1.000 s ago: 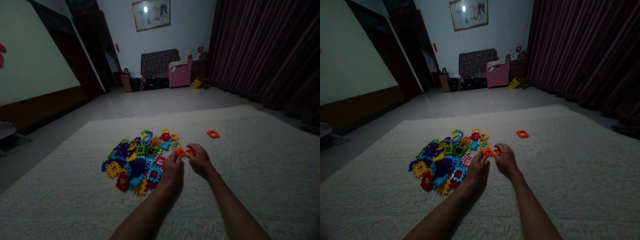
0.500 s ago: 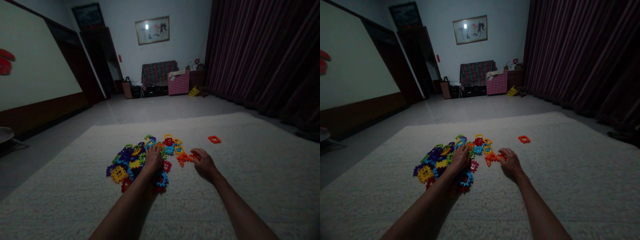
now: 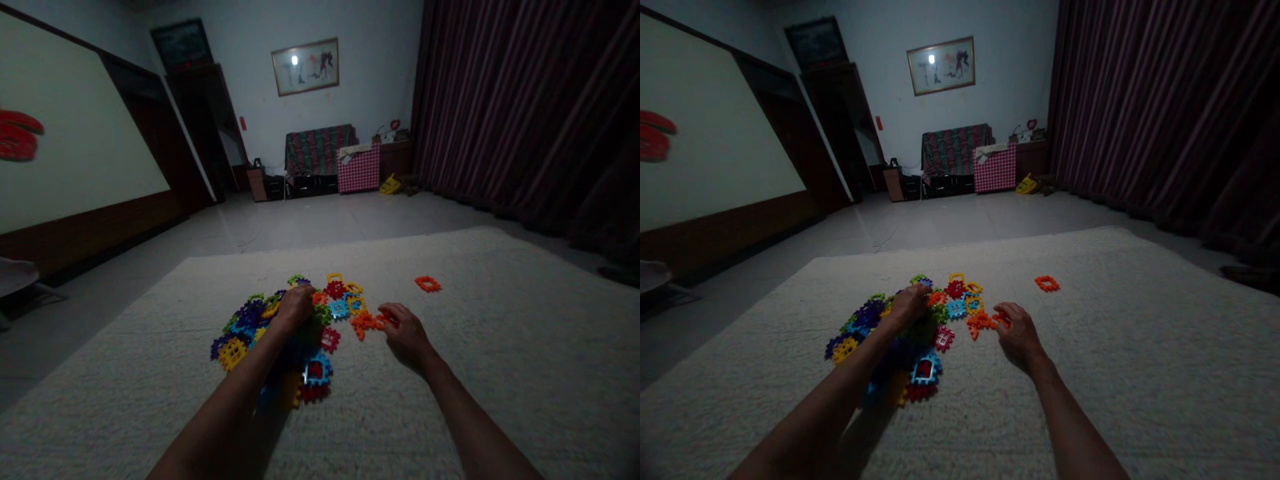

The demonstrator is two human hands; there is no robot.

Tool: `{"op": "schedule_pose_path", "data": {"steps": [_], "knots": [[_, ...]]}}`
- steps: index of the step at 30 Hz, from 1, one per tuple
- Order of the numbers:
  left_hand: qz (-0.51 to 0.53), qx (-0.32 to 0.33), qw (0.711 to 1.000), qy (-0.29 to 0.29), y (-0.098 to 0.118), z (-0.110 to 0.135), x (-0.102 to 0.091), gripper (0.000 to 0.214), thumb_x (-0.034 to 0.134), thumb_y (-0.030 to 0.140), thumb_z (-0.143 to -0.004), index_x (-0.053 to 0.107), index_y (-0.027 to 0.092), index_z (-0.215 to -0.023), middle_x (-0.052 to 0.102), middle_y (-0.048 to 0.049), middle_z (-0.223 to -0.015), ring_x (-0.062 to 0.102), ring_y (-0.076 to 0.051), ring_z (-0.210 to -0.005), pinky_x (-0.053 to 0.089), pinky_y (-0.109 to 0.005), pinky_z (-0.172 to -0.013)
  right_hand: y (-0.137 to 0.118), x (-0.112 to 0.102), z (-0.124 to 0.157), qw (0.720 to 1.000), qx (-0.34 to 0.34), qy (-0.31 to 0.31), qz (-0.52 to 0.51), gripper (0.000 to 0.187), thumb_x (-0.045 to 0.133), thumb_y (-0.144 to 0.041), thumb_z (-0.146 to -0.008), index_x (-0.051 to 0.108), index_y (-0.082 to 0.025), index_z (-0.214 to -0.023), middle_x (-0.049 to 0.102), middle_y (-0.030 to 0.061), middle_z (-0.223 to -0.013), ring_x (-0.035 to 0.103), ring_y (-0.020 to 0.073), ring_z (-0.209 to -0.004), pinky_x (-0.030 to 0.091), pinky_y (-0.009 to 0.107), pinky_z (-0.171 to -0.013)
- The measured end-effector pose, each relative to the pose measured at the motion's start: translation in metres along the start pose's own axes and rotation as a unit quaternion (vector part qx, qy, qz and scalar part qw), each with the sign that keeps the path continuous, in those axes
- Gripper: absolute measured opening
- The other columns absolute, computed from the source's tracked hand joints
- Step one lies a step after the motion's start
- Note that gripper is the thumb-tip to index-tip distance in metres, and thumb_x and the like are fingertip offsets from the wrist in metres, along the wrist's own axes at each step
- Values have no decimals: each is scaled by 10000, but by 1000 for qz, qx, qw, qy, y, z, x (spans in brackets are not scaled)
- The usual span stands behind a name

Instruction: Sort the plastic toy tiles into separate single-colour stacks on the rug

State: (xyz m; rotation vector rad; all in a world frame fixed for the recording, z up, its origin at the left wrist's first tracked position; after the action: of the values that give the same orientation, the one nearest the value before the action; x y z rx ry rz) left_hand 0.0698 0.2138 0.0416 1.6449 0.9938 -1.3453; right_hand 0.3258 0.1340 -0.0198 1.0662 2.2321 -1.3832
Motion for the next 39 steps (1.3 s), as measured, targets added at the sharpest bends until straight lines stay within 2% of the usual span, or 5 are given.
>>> {"op": "schedule_pose_path", "data": {"steps": [11, 19, 25, 32, 39], "knots": [[-23, 99, 985, -138, 9, -44, 37, 242, 584, 201, -807, 697, 183, -1020, 718, -92, -1065, 664, -212, -966, 501, -279, -853, 2, 5, -2, 1000, 2, -10, -5, 336, 505, -150, -730, 681, -196, -1013, 690, 79, -1080, 636, 225, -1016, 496, 394, -944], [8, 44, 998, -42, 6, -39, 22, 520, 600, 149, -774, 615, 188, -1292, 687, -116, -1203, 628, -234, -1120, 467, -307, -972, 2, 5, -3, 1000, 3, -13, -5, 338, 511, -151, -709, 684, -199, -996, 699, 78, -1057, 637, 230, -988, 492, 405, -936], [212, -81, 973, 51, -14, -35, -8, 321, 595, 186, -823, 716, 163, -1120, 756, -36, -934, 678, -164, -892, 513, -243, -821, 3, -2, -3, 999, 26, 16, -45, 349, 515, -192, -711, 694, -181, -1009, 695, 96, -1074, 649, 234, -984, 501, 402, -940], [345, -52, 937, 30, 77, -17, 32, 439, 684, 180, -770, 675, 178, -1208, 754, -37, -967, 686, -174, -879, 550, -293, -828, 50, -24, 10, 956, 198, 121, -177, 426, 551, -377, -806, 661, -199, -1177, 695, 115, -1168, 679, 247, -983, 547, 371, -827], [262, 18, 963, 64, 128, -6, 33, 499, 613, 226, -857, 558, 117, -1341, 693, -132, -1151, 649, -225, -1061, 522, -354, -941, 34, -43, 27, 967, 164, 172, -86, 439, 540, -400, -821, 627, -191, -1197, 655, 132, -1213, 657, 269, -1007, 540, 394, -847]]}}
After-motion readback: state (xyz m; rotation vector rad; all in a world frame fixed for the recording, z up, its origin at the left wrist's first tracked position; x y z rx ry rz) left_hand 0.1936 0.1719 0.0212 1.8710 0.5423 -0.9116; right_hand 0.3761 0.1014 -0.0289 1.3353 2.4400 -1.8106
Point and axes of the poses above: each hand's wrist, its own z-axis away from the middle knuckle, its own x-axis out of the palm, y = z × x, the point moved 9 cm from there along -z, towards the middle knuckle
